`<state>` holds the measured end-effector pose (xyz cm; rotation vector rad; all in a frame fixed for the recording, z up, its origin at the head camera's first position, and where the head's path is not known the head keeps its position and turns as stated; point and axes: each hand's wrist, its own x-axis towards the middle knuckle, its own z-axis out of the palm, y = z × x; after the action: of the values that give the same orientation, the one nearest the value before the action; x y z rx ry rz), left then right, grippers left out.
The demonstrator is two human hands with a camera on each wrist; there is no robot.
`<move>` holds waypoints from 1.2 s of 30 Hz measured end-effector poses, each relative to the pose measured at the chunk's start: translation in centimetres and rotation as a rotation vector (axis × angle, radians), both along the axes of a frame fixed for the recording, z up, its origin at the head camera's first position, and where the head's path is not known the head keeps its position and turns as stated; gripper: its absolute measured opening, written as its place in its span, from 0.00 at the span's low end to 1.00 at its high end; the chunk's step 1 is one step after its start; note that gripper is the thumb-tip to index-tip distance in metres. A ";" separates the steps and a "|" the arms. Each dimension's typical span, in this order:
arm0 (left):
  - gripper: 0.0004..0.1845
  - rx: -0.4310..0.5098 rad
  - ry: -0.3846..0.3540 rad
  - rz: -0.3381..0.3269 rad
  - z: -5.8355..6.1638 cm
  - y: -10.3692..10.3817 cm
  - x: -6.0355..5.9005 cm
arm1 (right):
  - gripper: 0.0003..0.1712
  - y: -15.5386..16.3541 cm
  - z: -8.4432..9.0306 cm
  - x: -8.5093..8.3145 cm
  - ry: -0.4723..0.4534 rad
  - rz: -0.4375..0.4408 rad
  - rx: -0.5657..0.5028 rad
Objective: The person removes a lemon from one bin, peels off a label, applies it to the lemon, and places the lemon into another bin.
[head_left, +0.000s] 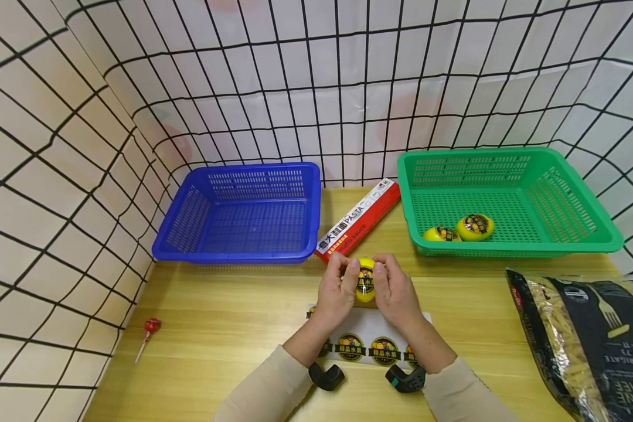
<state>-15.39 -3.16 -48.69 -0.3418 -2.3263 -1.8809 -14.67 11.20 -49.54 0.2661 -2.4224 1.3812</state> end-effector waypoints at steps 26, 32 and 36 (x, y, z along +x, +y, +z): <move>0.09 -0.227 0.319 0.147 -0.2 0.5 0.4 | 0.13 -0.2 1.0 0.2 -0.064 0.020 0.148; 0.08 -0.235 0.370 0.156 -0.2 0.5 0.3 | 0.13 -0.3 0.9 0.3 -0.055 0.016 0.161; 0.08 -0.182 0.295 0.119 0.0 0.4 0.3 | 0.17 -0.3 0.7 0.5 -0.079 -0.005 0.113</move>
<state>-15.06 -2.73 -48.70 -0.4543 -2.2637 -1.4584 -14.21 10.89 -48.79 0.2369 -2.5681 1.2776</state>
